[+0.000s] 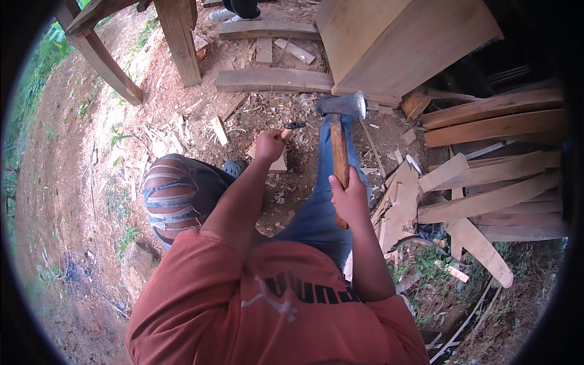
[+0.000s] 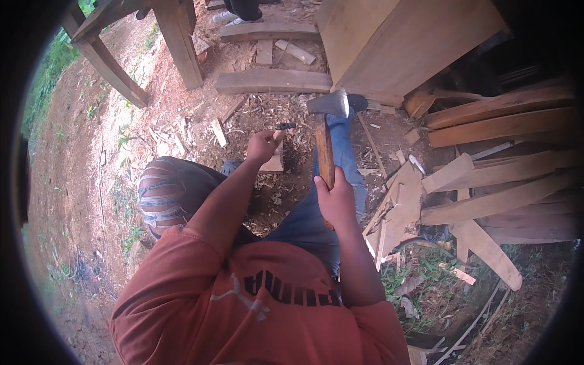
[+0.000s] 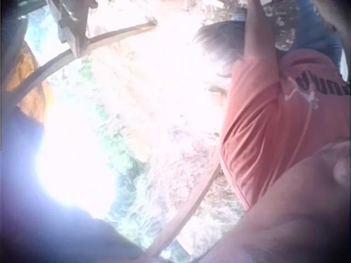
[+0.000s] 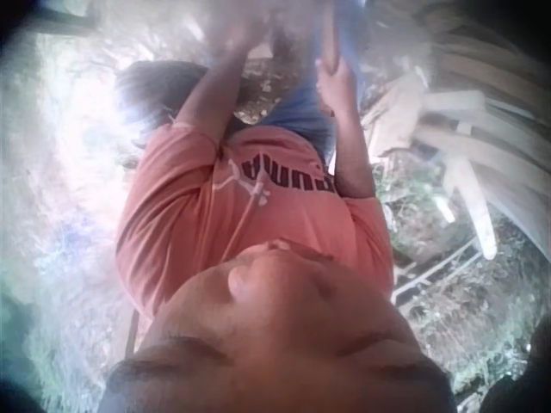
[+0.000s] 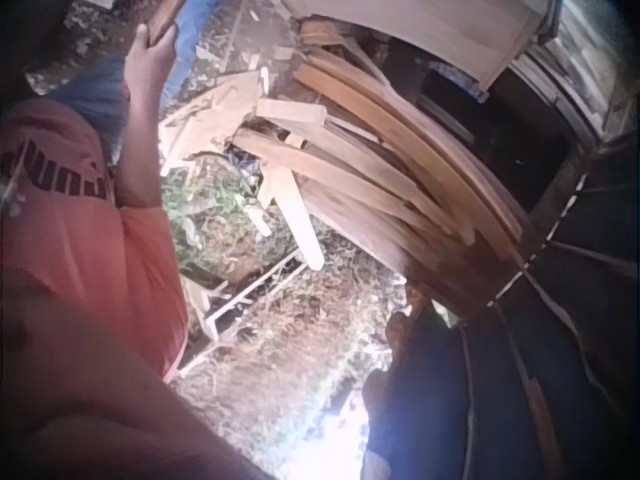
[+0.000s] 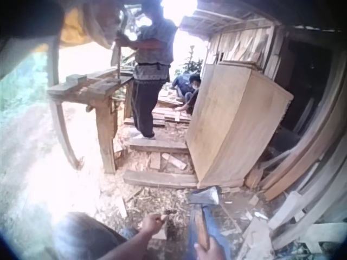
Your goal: The person squats on the ground and repeatedly hammers a small wooden piece held in the left hand. The person occasionally inspects the wood and adjusts its position before continuing to hammer.
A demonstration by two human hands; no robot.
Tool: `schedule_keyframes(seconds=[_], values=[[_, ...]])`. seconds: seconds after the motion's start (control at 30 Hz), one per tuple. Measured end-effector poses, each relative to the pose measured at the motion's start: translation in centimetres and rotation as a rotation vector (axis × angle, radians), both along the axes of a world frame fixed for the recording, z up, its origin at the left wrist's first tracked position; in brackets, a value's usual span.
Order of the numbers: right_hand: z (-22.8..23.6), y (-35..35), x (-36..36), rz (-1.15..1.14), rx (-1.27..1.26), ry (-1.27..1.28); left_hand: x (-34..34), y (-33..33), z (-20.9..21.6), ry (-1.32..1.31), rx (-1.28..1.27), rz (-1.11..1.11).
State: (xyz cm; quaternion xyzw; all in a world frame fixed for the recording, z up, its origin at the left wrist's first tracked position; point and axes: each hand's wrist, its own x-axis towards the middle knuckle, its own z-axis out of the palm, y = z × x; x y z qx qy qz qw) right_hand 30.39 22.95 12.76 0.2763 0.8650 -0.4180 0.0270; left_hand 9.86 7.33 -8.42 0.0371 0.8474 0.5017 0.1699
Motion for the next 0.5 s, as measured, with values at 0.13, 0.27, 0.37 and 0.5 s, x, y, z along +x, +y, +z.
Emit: schedule_keyframes(seconds=[0.13, 0.27, 0.37, 0.5], values=[[-0.6, -1.4, 0.1, 0.136, 0.232, -0.008, 0.4, 0.3, -0.8, 0.126, 0.041, 0.038], [-0.5, -2.7, -0.3, 0.15, 0.256, -0.018, 0.7, 0.2, -1.3, 0.146, 0.051, 0.033], [1.2, -3.4, -0.9, 0.148, 0.25, 0.017, 0.1, 0.1, -0.9, 0.114, 0.047, 0.022], [-1.3, -2.8, -0.5, 0.167, 0.38, -0.138, 1.0, 0.7, 0.0, 0.101, 0.111, 0.082]])
